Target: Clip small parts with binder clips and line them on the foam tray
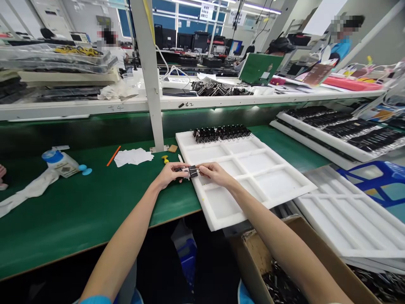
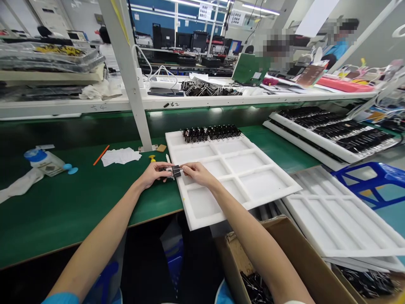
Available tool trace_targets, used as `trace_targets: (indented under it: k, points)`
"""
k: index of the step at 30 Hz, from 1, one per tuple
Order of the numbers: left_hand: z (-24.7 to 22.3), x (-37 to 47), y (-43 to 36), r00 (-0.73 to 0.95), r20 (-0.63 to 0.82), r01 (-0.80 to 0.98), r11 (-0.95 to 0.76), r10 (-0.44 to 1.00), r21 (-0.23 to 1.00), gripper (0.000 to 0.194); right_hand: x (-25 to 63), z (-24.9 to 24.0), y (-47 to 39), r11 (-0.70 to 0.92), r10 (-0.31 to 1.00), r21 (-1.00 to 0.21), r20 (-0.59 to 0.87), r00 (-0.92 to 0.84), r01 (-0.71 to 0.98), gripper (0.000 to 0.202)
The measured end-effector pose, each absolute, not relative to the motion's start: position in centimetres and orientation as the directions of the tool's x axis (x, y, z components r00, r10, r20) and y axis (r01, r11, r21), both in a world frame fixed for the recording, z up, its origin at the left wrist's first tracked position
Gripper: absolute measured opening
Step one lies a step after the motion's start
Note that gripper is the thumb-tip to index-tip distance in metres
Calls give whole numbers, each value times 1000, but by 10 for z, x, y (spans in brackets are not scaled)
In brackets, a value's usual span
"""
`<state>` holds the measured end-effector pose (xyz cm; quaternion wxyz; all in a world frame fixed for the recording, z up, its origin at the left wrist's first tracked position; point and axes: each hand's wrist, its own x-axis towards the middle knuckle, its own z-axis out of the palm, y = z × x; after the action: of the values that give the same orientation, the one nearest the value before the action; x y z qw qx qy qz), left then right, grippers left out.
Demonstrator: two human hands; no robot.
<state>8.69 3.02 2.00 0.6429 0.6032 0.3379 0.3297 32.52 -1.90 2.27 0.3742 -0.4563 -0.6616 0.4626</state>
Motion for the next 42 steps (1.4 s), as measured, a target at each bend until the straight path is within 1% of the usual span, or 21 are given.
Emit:
trace_targets:
  k: [6, 11, 14, 16, 18, 21, 22, 24, 26, 27, 29, 31, 34, 35, 37, 39, 42]
  points:
    - [22, 87, 29, 566, -31, -13, 46, 824, 999, 40, 325, 22, -18, 142, 958, -954, 66, -280, 263, 52]
    - [18, 85, 31, 572, -40, 12, 40, 820, 999, 45, 319, 23, -16, 101, 973, -965, 44, -227, 243, 47]
    - [15, 84, 32, 579, -35, -7, 48, 815, 999, 55, 320, 34, -13, 40, 954, -968, -37, -297, 249, 41]
    - [14, 82, 32, 551, -15, -79, 70, 835, 994, 65, 326, 45, -10, 17, 950, -969, -61, -307, 245, 40]
    - [13, 80, 33, 495, 15, -176, 83, 869, 981, 72, 337, 55, -3, 30, 978, -980, -12, -210, 197, 43]
    - [10, 78, 35, 437, 47, -265, 78, 898, 961, 70, 351, 65, 16, 81, 992, -985, 95, 82, 151, 42]
    - [9, 77, 36, 437, 51, -275, 80, 898, 958, 67, 352, 66, 25, 81, 980, -982, 110, 165, 173, 40]
    - [7, 77, 37, 449, 46, -277, 90, 892, 957, 63, 347, 64, 47, 39, 951, -961, 120, 283, 275, 34]
    - [6, 77, 38, 457, 39, -273, 98, 889, 957, 61, 332, 61, 71, -14, 923, -899, 158, 351, 439, 27]
    - [5, 78, 39, 456, 36, -273, 101, 889, 957, 60, 323, 58, 82, -33, 908, -847, 196, 370, 530, 25]
    - [5, 78, 39, 455, 32, -277, 107, 890, 955, 59, 304, 54, 101, -72, 888, -714, 272, 370, 696, 22]
    - [5, 79, 40, 455, 30, -285, 113, 890, 952, 58, 288, 49, 113, -132, 885, -575, 298, 357, 808, 25]
    - [6, 79, 40, 451, 31, -296, 117, 892, 948, 58, 276, 43, 117, -216, 891, -384, 298, 342, 898, 38]
    - [6, 79, 40, 448, 30, -297, 117, 893, 948, 58, 274, 41, 116, -211, 898, -325, 308, 314, 922, 42]
    - [7, 79, 39, 444, 27, -296, 118, 896, 948, 58, 274, 37, 113, -156, 916, -219, 334, 224, 963, 41]
    - [8, 80, 39, 443, 24, -291, 119, 896, 949, 59, 275, 34, 112, -104, 929, -146, 340, 149, 984, 36]
    - [8, 80, 39, 443, 28, -285, 111, 896, 952, 59, 278, 31, 116, -90, 939, -92, 324, 115, 992, 33]
